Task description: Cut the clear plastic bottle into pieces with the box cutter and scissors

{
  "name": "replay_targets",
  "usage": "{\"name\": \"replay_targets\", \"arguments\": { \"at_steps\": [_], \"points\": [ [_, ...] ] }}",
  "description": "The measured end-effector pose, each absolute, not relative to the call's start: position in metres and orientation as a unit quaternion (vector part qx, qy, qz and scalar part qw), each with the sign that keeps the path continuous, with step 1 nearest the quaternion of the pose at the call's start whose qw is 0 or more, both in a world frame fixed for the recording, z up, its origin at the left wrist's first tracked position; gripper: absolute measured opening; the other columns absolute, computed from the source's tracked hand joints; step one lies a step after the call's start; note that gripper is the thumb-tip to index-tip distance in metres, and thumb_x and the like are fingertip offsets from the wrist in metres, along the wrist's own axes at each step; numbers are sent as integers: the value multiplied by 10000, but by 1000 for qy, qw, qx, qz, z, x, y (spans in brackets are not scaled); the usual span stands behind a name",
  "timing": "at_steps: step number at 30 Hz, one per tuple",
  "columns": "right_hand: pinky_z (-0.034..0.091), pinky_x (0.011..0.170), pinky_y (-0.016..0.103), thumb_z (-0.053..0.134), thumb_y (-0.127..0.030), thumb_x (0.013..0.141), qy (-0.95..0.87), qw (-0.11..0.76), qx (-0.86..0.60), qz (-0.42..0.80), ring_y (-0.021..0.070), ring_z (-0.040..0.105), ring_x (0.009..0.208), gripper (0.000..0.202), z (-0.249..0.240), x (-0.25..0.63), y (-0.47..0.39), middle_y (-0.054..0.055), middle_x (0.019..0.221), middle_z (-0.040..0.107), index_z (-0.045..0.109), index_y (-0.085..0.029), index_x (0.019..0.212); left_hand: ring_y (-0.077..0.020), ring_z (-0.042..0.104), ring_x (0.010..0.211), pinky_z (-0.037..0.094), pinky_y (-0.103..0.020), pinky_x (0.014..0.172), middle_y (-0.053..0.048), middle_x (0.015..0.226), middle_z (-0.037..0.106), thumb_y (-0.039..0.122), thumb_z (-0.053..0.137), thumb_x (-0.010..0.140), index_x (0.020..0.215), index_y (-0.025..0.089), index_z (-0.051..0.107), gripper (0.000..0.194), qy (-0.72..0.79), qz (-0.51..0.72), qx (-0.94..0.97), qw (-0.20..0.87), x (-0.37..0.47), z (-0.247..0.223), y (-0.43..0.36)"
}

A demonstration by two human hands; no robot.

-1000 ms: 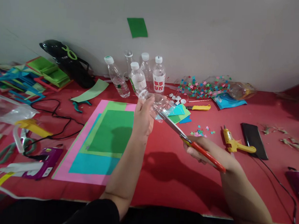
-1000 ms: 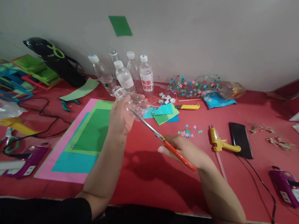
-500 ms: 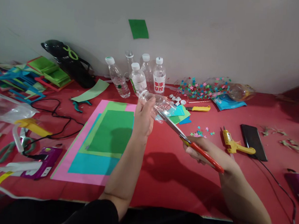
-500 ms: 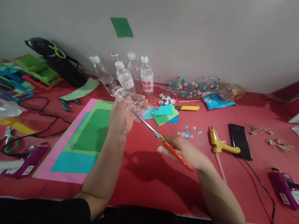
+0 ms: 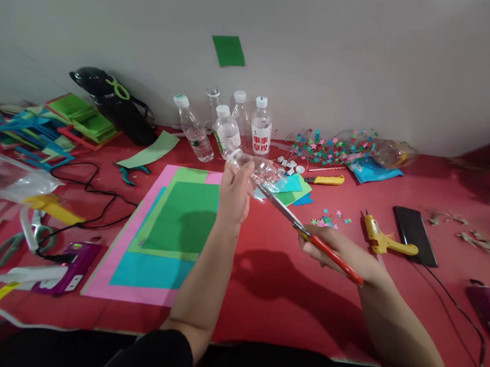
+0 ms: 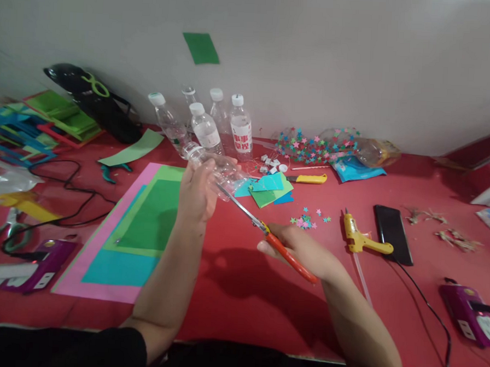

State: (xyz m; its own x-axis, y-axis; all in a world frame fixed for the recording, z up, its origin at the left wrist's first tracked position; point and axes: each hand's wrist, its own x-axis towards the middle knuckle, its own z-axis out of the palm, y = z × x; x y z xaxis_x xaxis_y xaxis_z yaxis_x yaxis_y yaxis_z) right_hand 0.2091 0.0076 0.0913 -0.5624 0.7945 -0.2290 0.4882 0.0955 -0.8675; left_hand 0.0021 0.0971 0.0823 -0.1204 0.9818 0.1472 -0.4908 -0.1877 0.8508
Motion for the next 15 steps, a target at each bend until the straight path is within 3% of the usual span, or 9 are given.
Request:
{"name": "replay_targets", "arguments": {
  "at_steps": [15],
  "points": [
    [236, 430, 214, 550, -665, 889, -682, 190, -462, 534, 68, 294, 486, 521, 84, 206, 9, -73, 562, 346, 378, -222, 676, -214, 738, 942, 571, -410, 898, -29, 829, 746, 257, 632, 817, 927, 202, 539, 154, 312, 681, 400, 528, -3, 78, 104]
  ]
}}
